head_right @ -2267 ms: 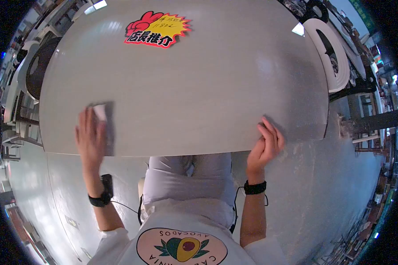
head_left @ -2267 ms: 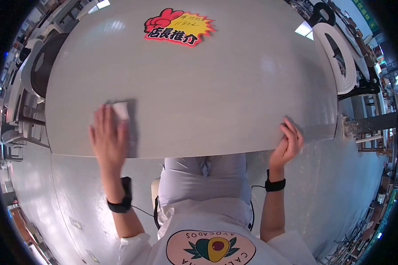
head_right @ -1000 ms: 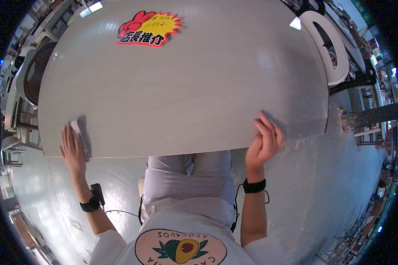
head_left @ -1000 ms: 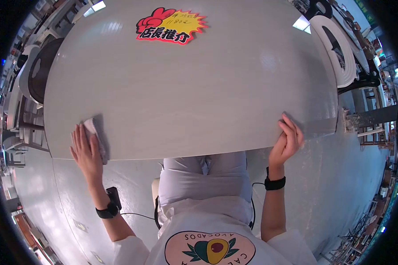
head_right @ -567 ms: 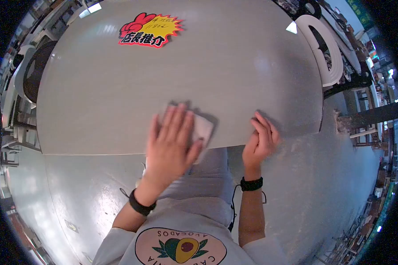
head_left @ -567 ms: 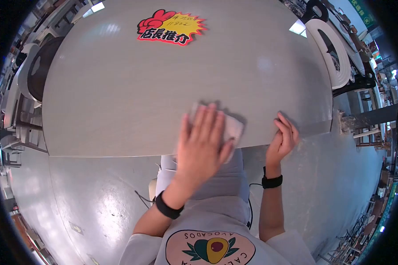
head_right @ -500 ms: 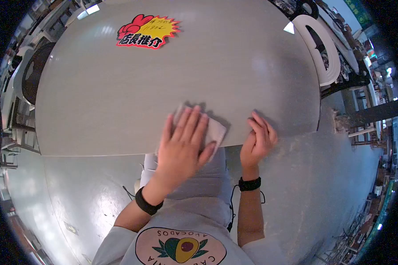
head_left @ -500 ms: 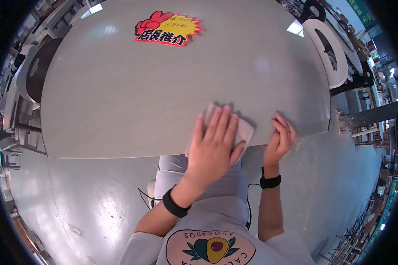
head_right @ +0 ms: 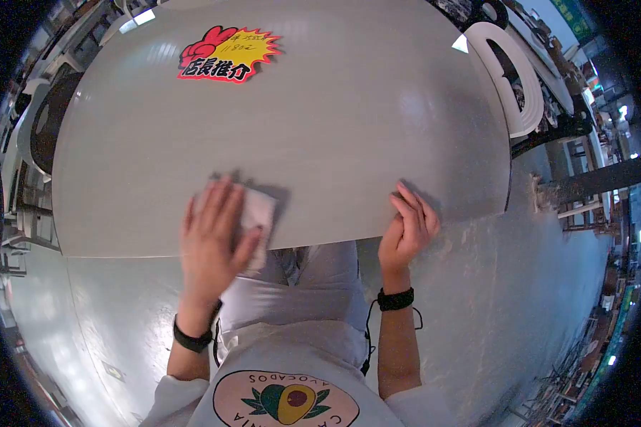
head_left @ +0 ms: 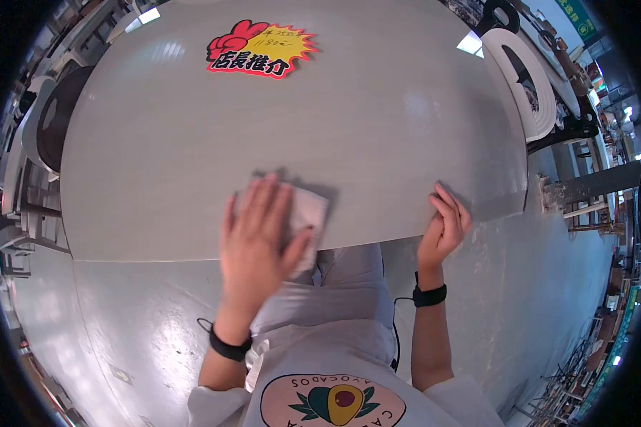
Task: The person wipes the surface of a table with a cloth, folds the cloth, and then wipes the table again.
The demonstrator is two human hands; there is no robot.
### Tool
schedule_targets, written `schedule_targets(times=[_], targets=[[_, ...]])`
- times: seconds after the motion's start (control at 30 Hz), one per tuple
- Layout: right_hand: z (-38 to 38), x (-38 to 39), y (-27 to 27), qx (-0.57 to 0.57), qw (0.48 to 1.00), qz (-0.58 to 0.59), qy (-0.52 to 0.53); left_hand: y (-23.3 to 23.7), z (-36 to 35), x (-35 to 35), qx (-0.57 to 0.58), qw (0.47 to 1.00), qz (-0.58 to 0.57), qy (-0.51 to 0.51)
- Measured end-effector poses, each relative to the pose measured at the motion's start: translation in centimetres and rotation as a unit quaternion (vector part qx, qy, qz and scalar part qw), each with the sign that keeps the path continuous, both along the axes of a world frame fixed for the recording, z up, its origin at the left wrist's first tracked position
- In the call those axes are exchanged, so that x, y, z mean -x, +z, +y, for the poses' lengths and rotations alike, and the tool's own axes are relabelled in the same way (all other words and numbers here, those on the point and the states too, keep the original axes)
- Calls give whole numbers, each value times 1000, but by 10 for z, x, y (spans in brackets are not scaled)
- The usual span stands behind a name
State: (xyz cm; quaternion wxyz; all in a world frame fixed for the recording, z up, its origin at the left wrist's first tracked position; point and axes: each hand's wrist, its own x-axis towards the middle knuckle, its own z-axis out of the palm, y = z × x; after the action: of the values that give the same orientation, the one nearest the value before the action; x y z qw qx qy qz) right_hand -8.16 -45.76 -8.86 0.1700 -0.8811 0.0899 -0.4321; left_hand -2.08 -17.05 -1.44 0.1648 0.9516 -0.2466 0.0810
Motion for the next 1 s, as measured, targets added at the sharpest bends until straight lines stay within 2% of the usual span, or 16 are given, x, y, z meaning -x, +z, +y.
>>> schedule_targets(times=[0.23,0.33,0.53,1.0], targets=[[4,-3,3,-8,1000,-13,7,-18,110,-24,-15,980,-51,189],[4,-2,2,-4,1000,-12,4,-22,123,-26,-27,974,-67,216],[2,0,2,19,1000,-2,-9,-25,104,-22,-44,967,-86,237],[3,-1,0,-13,1000,-10,8,-23,100,-23,-18,967,-88,237]])
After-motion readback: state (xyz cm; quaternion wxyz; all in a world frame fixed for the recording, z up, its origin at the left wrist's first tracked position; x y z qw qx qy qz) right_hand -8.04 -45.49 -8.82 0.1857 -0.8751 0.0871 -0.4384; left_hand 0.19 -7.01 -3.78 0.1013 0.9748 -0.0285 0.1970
